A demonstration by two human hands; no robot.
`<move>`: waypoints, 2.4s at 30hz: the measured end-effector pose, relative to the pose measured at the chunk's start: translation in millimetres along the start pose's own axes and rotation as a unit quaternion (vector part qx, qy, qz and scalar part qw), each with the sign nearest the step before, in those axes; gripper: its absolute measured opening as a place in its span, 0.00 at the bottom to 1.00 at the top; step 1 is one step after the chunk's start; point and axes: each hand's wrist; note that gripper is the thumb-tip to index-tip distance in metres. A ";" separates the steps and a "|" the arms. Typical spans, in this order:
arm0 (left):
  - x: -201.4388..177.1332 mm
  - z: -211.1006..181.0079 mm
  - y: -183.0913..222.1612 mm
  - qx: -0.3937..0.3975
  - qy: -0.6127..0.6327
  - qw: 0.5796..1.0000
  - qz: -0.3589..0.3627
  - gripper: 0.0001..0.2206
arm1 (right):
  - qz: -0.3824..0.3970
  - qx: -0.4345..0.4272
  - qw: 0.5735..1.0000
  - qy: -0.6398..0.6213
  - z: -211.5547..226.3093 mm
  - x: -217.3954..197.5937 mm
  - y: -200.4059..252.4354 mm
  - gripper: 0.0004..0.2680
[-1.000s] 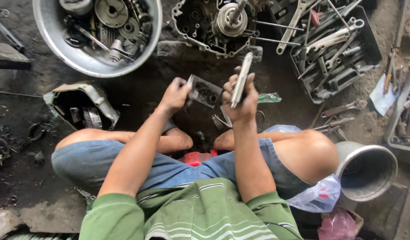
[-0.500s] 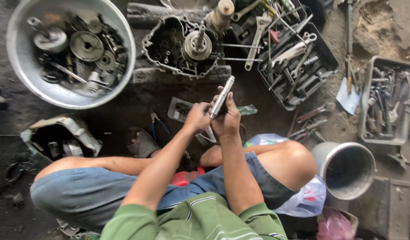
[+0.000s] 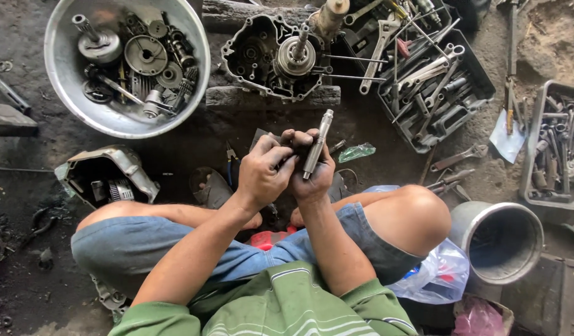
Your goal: The person sits on the ground and uses pliers to remove a small metal clip from a cylindrical engine component. They then handle the separated parts, rotating and comparing them before placing them on the ground.
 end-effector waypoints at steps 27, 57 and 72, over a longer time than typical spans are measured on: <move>-34.9 18.5 -15.5 -0.183 0.427 0.885 0.023 0.04 | -0.187 -0.002 0.951 0.244 0.2 -7.8 -7.0 0.15; -50.1 19.9 -24.8 0.052 0.099 0.991 0.074 0.11 | -0.174 -0.034 0.960 0.217 -11.9 -31.1 -2.7 0.10; -41.4 21.7 -22.8 0.089 0.043 0.992 0.079 0.11 | -0.196 -0.045 0.953 0.228 -13.8 -36.8 0.3 0.11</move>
Point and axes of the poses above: each hand's wrist, its own y-axis away from the middle knuckle, its own x-axis out of the palm, z = x × y, and after that the axes turned 10 degrees about z, right-handed
